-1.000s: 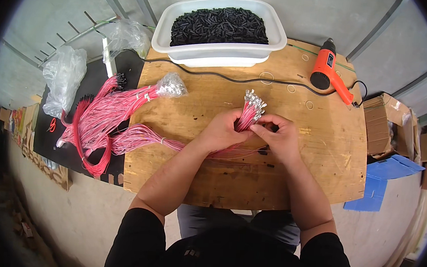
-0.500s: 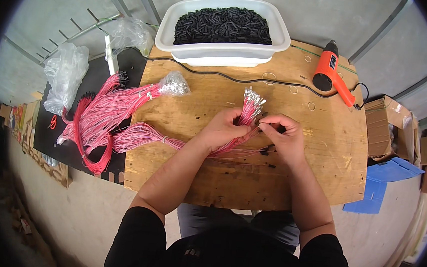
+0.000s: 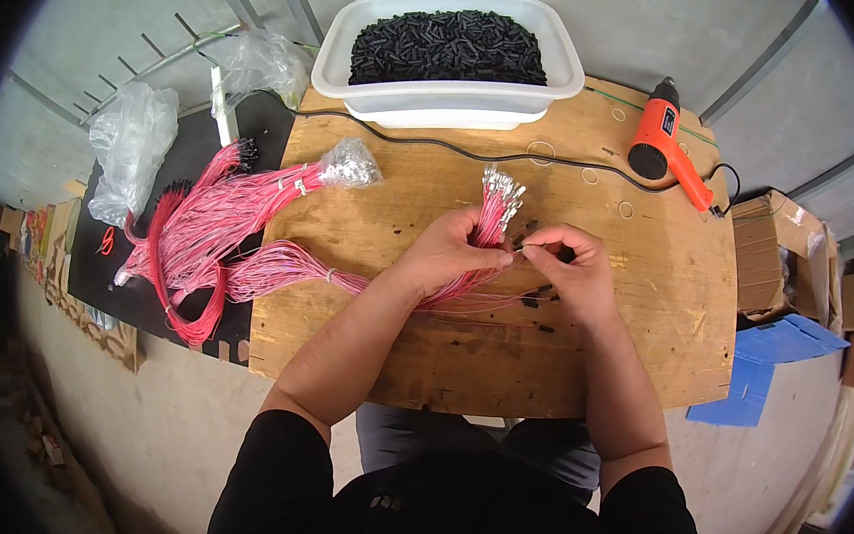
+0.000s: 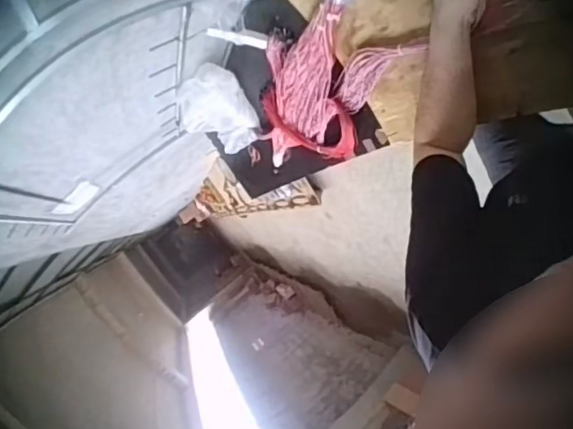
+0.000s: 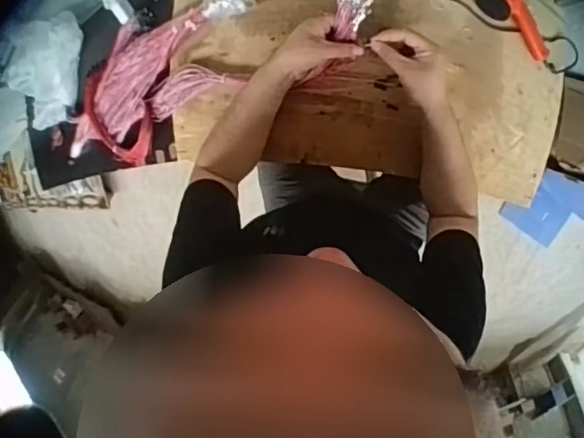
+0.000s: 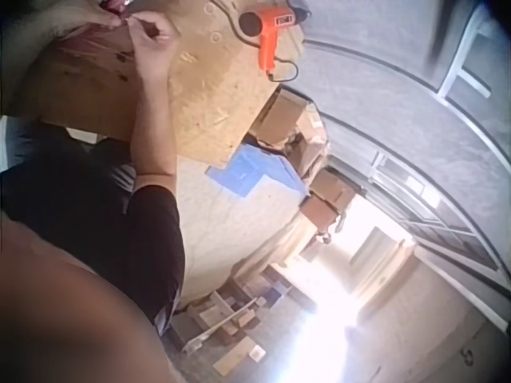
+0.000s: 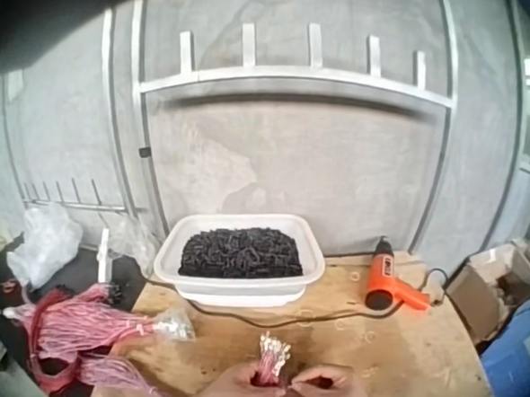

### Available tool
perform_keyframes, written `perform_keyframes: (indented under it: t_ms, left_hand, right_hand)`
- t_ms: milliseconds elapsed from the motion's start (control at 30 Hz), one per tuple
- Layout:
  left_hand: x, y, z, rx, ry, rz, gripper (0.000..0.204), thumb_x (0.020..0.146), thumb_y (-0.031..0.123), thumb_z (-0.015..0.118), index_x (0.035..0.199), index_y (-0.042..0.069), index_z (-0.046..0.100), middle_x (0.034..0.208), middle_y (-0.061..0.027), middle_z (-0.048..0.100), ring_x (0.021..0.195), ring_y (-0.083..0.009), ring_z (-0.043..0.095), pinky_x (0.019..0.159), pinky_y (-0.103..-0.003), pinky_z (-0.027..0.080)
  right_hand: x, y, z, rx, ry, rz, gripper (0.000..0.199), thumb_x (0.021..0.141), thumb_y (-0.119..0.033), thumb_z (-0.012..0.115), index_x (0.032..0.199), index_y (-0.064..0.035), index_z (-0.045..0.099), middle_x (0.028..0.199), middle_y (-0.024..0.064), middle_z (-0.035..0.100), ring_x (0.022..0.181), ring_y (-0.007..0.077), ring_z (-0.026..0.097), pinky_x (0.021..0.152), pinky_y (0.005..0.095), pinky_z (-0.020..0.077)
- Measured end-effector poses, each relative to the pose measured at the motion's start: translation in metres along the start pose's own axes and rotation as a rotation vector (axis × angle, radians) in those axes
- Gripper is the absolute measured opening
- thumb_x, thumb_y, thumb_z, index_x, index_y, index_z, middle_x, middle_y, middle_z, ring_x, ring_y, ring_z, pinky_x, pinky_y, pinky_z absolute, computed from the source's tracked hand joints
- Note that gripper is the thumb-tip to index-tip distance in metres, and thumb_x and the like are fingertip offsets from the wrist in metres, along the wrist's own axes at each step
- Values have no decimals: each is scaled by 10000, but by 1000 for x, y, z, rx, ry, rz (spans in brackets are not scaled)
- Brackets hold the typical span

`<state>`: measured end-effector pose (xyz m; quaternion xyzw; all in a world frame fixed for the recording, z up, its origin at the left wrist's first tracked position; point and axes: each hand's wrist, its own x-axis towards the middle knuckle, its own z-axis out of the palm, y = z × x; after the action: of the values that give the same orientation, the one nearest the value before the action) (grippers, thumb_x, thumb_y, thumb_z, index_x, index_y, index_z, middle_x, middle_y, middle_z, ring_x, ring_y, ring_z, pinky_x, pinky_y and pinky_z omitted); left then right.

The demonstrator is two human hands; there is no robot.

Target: Slide black heat shrink tubes onto the ends of pink wire cables.

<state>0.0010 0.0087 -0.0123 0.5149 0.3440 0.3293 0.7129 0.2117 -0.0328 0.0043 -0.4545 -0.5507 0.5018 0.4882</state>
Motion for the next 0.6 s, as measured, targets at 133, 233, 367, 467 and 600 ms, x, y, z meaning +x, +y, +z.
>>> perform_keyframes:
  t_ms: [133, 233, 367, 467, 600]
  left_hand:
    - [1, -2, 0, -68, -27, 20, 220, 821, 21, 767, 964, 23, 600, 864, -46, 657, 756, -115, 627, 680, -269, 526]
    - [1, -4, -2, -74, -23, 15, 214, 818, 18, 767, 959, 22, 605, 868, -47, 659, 755, -112, 625, 679, -267, 525]
    - [1, -1, 0, -14, 16, 15, 209, 816, 21, 770, 958, 22, 616, 883, -41, 666, 780, -100, 624, 695, -258, 522]
    - [1, 1, 1, 26, 23, 27, 212, 818, 26, 772, 965, 23, 619, 896, -39, 670, 797, -94, 624, 710, -254, 521]
    - [0, -3, 0, 4, 20, 40, 217, 825, 28, 768, 981, 18, 618, 902, -43, 672, 813, -97, 626, 724, -257, 523]
  right_hand:
    - [1, -3, -8, -72, -41, -14, 51, 877, 7, 722, 917, -25, 718, 776, -54, 636, 668, 9, 471, 597, 190, 387]
    - [1, -5, -8, -111, -58, -19, 55, 871, 11, 724, 907, -30, 721, 744, -68, 606, 647, 6, 440, 576, 190, 359]
    - [0, -4, -5, -142, -59, -28, 55, 864, 18, 728, 895, -28, 724, 737, -67, 604, 644, 2, 438, 569, 189, 346]
    - [2, -3, -6, -158, -82, -8, 61, 865, 14, 723, 915, -21, 721, 728, -62, 593, 639, 6, 444, 564, 192, 344]
    - [3, -13, -7, 365, -4, 316, 98, 911, -67, 681, 991, -12, 676, 730, -41, 568, 598, 36, 441, 524, 205, 334]
